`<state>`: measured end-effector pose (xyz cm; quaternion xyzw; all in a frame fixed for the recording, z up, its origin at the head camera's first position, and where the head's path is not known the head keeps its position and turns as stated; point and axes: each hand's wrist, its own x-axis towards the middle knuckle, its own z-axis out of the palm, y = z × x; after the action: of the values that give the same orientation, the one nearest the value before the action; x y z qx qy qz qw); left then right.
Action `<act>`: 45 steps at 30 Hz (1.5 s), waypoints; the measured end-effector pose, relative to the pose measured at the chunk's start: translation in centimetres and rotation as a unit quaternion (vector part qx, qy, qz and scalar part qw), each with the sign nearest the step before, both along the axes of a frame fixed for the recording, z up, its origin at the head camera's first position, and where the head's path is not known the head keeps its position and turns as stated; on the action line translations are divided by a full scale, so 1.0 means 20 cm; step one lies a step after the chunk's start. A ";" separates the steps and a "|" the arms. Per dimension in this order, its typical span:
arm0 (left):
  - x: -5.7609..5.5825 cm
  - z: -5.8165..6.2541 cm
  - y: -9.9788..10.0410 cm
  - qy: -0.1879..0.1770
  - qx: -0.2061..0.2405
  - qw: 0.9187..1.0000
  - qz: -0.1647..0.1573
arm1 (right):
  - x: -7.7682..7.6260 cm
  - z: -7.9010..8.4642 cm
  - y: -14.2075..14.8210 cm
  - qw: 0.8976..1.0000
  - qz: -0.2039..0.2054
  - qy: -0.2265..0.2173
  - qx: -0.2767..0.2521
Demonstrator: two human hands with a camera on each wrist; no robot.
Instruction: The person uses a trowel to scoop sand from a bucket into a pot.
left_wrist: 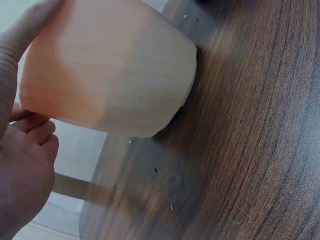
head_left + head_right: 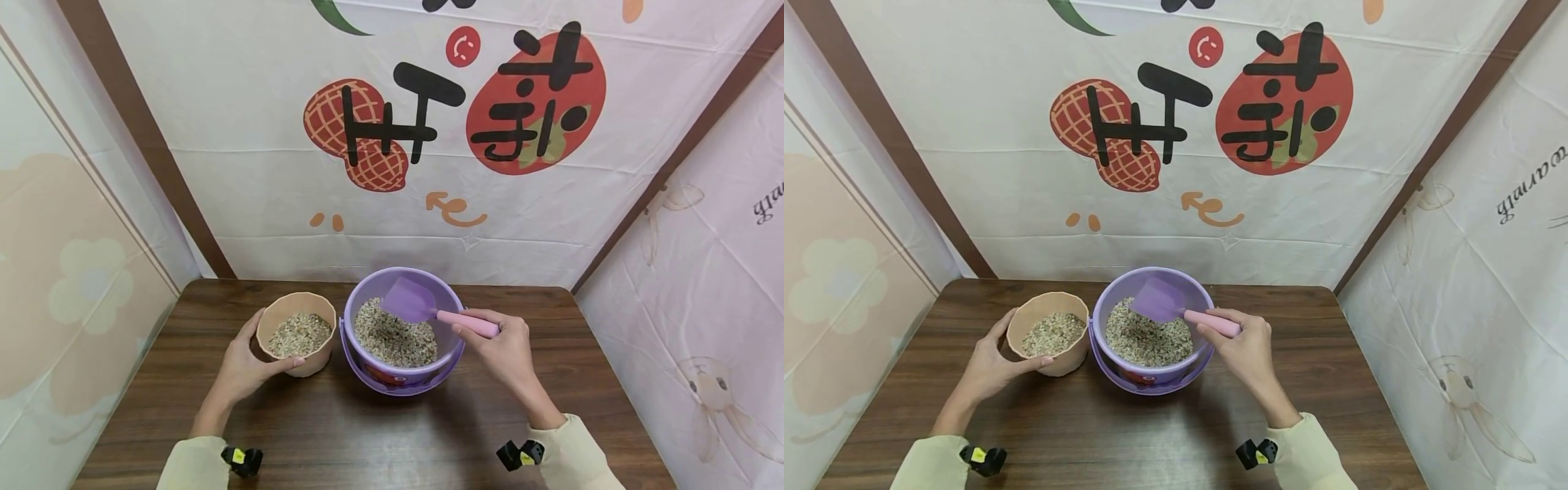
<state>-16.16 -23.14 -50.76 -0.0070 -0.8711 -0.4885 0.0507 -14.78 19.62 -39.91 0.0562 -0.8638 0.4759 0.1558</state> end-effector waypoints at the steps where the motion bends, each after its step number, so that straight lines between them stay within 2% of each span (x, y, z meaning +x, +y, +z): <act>1: 0.00 0.00 0.00 0.000 -0.001 1.000 0.000 | 0.00 -0.01 0.01 1.000 0.000 -0.002 -0.003; 8: 0.00 0.00 0.00 0.004 -0.003 1.000 0.000 | 0.02 -0.06 0.05 1.000 0.003 -0.015 -0.002; 16: 0.00 0.00 0.01 0.016 -0.018 1.000 -0.001 | 0.02 -0.08 0.07 1.000 0.004 -0.017 -0.015; 19: 0.00 0.02 0.01 0.027 -0.036 0.999 -0.002 | 0.02 -0.08 0.07 1.000 -0.001 -0.019 -0.013; 23: 0.00 0.08 0.03 0.042 -0.049 0.998 -0.007 | 0.02 -0.08 0.08 1.000 -0.002 -0.020 -0.010; 28: -0.01 0.17 0.12 0.054 -0.019 0.998 -0.042 | 0.01 -0.08 0.09 1.000 0.003 -0.016 -0.008; 32: -0.01 0.21 0.23 0.062 0.017 0.994 -0.092 | 0.01 -0.09 0.10 1.000 0.007 -0.010 -0.006; 36: -0.02 0.24 0.34 0.062 0.009 0.989 -0.134 | 0.01 -0.09 0.10 1.000 0.009 -0.010 -0.001; 40: -0.04 0.27 0.42 0.055 -0.004 0.987 -0.153 | 0.01 -0.09 0.11 1.000 0.009 -0.015 0.005; 45: -0.06 0.27 0.48 0.052 -0.004 0.984 -0.169 | 0.01 -0.09 0.10 1.000 0.016 -0.010 0.007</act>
<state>-17.41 -13.57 -45.33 -0.1797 -0.8556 -0.4852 0.0131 -14.53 21.71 -41.68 0.0664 -0.8675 0.4729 0.1390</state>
